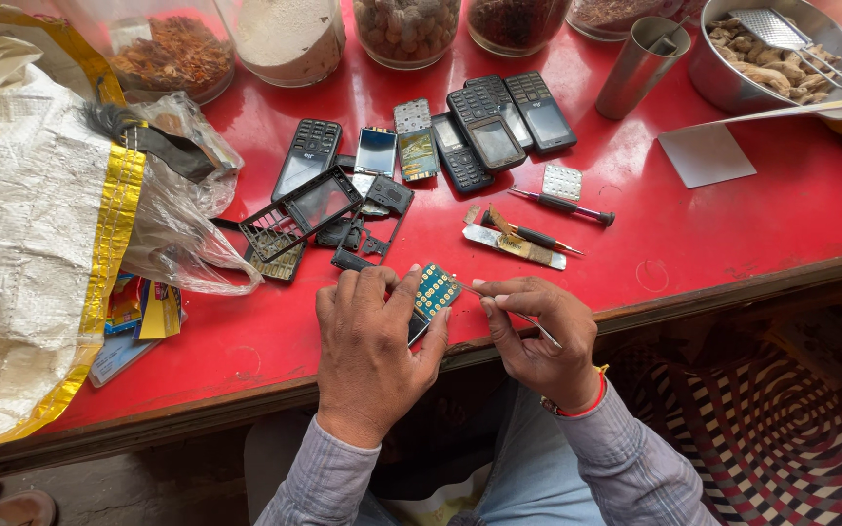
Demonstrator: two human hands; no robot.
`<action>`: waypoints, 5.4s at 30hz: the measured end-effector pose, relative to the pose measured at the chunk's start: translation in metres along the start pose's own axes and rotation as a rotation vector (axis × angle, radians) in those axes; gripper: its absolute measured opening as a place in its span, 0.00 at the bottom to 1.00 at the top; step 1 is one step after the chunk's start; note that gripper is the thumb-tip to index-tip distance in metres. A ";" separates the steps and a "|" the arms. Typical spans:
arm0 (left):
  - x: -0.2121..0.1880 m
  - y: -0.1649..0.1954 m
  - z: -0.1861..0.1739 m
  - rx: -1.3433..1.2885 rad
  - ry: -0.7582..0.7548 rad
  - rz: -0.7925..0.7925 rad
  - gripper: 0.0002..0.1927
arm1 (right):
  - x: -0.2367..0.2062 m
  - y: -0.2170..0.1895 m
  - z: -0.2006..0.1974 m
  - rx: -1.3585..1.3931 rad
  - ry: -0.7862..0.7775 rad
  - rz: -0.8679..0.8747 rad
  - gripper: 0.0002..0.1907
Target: The person sits at a red workbench covered with disassembled feature phones and uses a small blade-like tool to scrape and clean the contacts and surface of a phone motherboard, turning the board over to work on different sides, then holds the board up and places it back among the phone parts.
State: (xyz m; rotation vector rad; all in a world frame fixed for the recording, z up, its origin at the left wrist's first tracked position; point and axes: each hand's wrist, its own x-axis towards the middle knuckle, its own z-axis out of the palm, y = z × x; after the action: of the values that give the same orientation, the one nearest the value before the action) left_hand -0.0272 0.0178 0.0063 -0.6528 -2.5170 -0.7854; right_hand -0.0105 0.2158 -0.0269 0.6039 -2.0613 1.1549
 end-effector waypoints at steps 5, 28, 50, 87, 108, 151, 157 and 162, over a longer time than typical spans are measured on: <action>-0.001 0.000 0.001 0.005 0.016 0.015 0.23 | 0.000 0.000 -0.001 0.009 -0.004 0.017 0.09; -0.003 0.002 0.000 0.015 0.003 0.006 0.24 | 0.001 -0.003 -0.005 0.020 -0.035 0.003 0.09; -0.001 0.005 -0.001 0.020 -0.006 0.010 0.23 | 0.001 -0.005 -0.005 -0.004 0.014 0.012 0.09; -0.003 0.006 -0.003 0.020 0.004 0.016 0.23 | -0.002 -0.004 -0.005 -0.019 0.019 0.003 0.09; -0.002 0.003 -0.001 0.020 0.014 0.019 0.24 | -0.008 0.002 -0.003 0.093 0.073 0.038 0.10; -0.003 0.002 0.000 0.023 0.018 0.019 0.23 | -0.008 0.002 -0.002 0.063 0.023 0.054 0.09; -0.003 0.003 0.001 0.027 0.014 0.015 0.23 | -0.006 0.001 -0.001 0.023 0.026 0.070 0.08; -0.002 0.003 0.001 0.026 0.017 0.020 0.23 | -0.006 0.002 -0.002 -0.010 0.028 0.080 0.09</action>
State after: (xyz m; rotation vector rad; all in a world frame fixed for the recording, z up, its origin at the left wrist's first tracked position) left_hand -0.0242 0.0195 0.0055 -0.6590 -2.4968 -0.7462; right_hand -0.0075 0.2183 -0.0313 0.5017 -2.0833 1.1911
